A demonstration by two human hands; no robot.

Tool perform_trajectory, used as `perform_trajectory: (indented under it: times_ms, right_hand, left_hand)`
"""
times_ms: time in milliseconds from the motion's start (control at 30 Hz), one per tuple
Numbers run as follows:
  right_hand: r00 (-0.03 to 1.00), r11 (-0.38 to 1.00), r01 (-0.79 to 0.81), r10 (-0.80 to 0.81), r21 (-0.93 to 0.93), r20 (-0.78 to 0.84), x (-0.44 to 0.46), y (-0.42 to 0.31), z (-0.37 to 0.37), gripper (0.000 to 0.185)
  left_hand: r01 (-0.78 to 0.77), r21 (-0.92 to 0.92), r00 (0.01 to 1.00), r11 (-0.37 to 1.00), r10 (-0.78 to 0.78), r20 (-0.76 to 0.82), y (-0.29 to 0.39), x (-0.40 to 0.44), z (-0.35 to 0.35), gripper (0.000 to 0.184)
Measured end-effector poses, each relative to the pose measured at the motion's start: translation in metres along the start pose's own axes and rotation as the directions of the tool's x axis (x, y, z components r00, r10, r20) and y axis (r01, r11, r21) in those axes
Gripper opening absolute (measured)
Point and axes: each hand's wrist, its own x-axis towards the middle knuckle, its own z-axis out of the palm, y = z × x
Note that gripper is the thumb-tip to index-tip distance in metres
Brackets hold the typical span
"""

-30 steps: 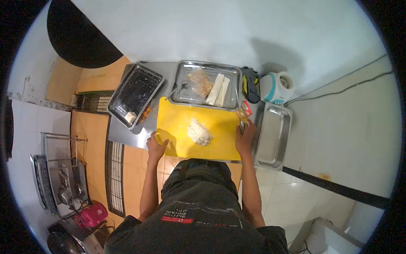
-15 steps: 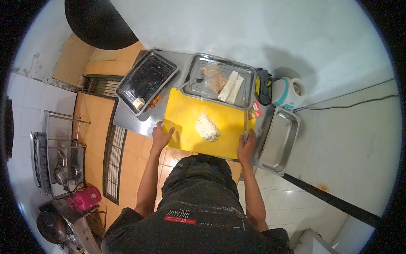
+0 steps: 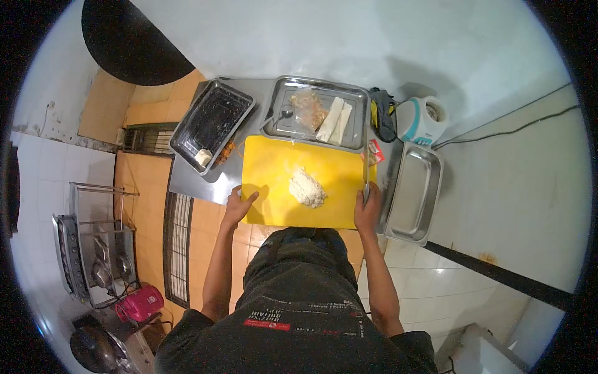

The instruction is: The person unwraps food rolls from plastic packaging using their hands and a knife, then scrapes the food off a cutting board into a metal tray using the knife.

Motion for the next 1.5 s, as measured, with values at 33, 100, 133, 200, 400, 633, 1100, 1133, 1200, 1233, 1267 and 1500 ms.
perform_trajectory:
  times_ms: [33, 100, 133, 200, 400, 633, 1100, 1133, 1200, 1233, 1267, 1500]
  right_hand:
    - [1.0, 1.0, -0.004, 0.004, 0.002, -0.004, -0.001, -0.002, 0.0, 0.044]
    - [0.999, 0.999, -0.04, 0.04, 0.025, -0.012, -0.002, -0.004, -0.003, 0.044]
    - [0.999, 0.999, -0.045, 0.045, 0.024, -0.019, -0.003, -0.002, -0.003, 0.044]
    - [0.998, 0.997, -0.066, 0.066, 0.05, 0.006, -0.006, 0.002, -0.005, 0.043]
    - [0.991, 0.985, -0.135, 0.134, 0.103, 0.016, -0.012, 0.01, -0.003, 0.047]
    - [0.979, 0.974, -0.18, 0.163, 0.135, 0.126, -0.019, 0.004, -0.01, 0.051]
    - [0.975, 0.943, -0.125, 0.059, 0.31, 0.216, -0.025, -0.029, -0.001, 0.041]
    - [0.975, 0.942, -0.128, 0.061, 0.31, 0.214, -0.025, -0.03, -0.002, 0.041]
    - [0.965, 0.968, -0.093, 0.03, 0.235, 0.261, -0.022, -0.027, -0.005, 0.042]
    - [0.965, 0.968, -0.094, 0.031, 0.234, 0.259, -0.021, -0.026, -0.005, 0.042]
    - [0.97, 0.984, -0.06, 0.018, 0.17, 0.241, -0.022, -0.025, -0.004, 0.042]
    - [0.973, 0.998, -0.014, 0.0, 0.061, 0.233, -0.016, -0.036, 0.013, 0.046]
  left_hand:
    - [0.004, -0.052, 0.999, 0.999, -0.002, 0.038, -0.004, 0.001, -0.001, 0.087]
    - [0.017, -0.191, 0.995, 0.981, 0.002, 0.098, -0.008, -0.004, -0.008, 0.079]
    - [0.044, -0.328, 0.988, 0.944, 0.008, 0.155, -0.003, -0.01, -0.012, 0.072]
    - [0.064, -0.336, 0.987, 0.94, -0.01, 0.161, 0.009, -0.03, -0.023, 0.065]
    - [0.093, -0.475, 0.975, 0.875, 0.018, 0.224, 0.016, -0.065, -0.043, 0.052]
    - [0.264, -0.772, 0.95, 0.578, -0.016, 0.312, 0.015, -0.087, -0.05, 0.053]
    - [0.208, -0.973, 0.915, -0.104, 0.373, 0.156, 0.032, -0.158, -0.08, 0.068]
    - [0.159, -0.987, 0.941, -0.018, 0.306, 0.146, 0.039, -0.162, -0.084, 0.068]
    - [0.167, -0.984, 0.95, 0.063, 0.256, 0.178, 0.047, -0.165, -0.088, 0.072]
    - [0.176, -0.974, 0.959, 0.14, 0.201, 0.202, 0.052, -0.166, -0.09, 0.076]
    - [0.178, -0.974, 0.958, 0.14, 0.201, 0.204, 0.057, -0.167, -0.091, 0.076]
    - [0.125, -0.947, 0.991, 0.297, -0.002, 0.131, 0.076, -0.177, -0.098, 0.071]
